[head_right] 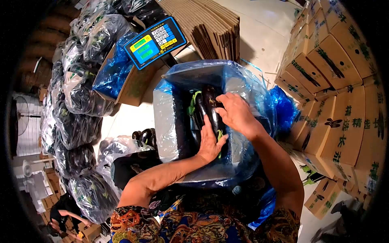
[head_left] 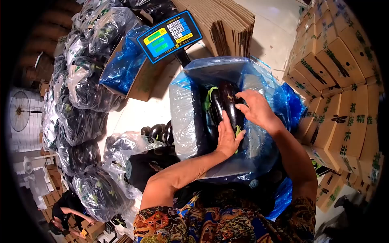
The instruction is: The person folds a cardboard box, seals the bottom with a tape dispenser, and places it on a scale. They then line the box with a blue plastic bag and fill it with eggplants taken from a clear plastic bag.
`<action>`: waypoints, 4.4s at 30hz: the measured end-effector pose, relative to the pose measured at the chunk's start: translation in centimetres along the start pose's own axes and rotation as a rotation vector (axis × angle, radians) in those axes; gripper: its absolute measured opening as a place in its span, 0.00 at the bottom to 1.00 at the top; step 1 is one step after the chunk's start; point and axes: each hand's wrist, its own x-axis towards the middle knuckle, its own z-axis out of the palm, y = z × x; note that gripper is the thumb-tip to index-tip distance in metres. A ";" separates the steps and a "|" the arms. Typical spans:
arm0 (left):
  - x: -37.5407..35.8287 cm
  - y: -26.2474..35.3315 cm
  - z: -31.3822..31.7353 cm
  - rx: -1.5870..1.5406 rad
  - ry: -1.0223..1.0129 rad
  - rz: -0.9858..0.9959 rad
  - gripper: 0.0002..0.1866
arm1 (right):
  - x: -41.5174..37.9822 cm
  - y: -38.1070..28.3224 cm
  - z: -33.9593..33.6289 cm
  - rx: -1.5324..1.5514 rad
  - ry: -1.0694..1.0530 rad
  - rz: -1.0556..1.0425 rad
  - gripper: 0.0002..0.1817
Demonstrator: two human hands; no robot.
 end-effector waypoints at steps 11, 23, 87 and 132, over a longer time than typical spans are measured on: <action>-2.0 3.9 -26.6 -0.185 -0.313 0.187 0.21 | -0.5 -0.7 2.1 -0.217 -0.094 -0.260 0.22; -31.3 -31.9 -28.2 0.480 0.633 -0.554 0.06 | 5.9 -17.2 7.4 0.236 -0.422 -0.220 0.13; -7.0 9.1 -20.5 0.307 -0.573 0.704 0.32 | -1.5 -8.2 1.3 1.649 -0.320 0.892 0.12; -10.3 -20.2 -21.7 -0.305 -0.093 -0.478 0.17 | 1.5 -7.0 2.3 0.409 -0.289 0.258 0.17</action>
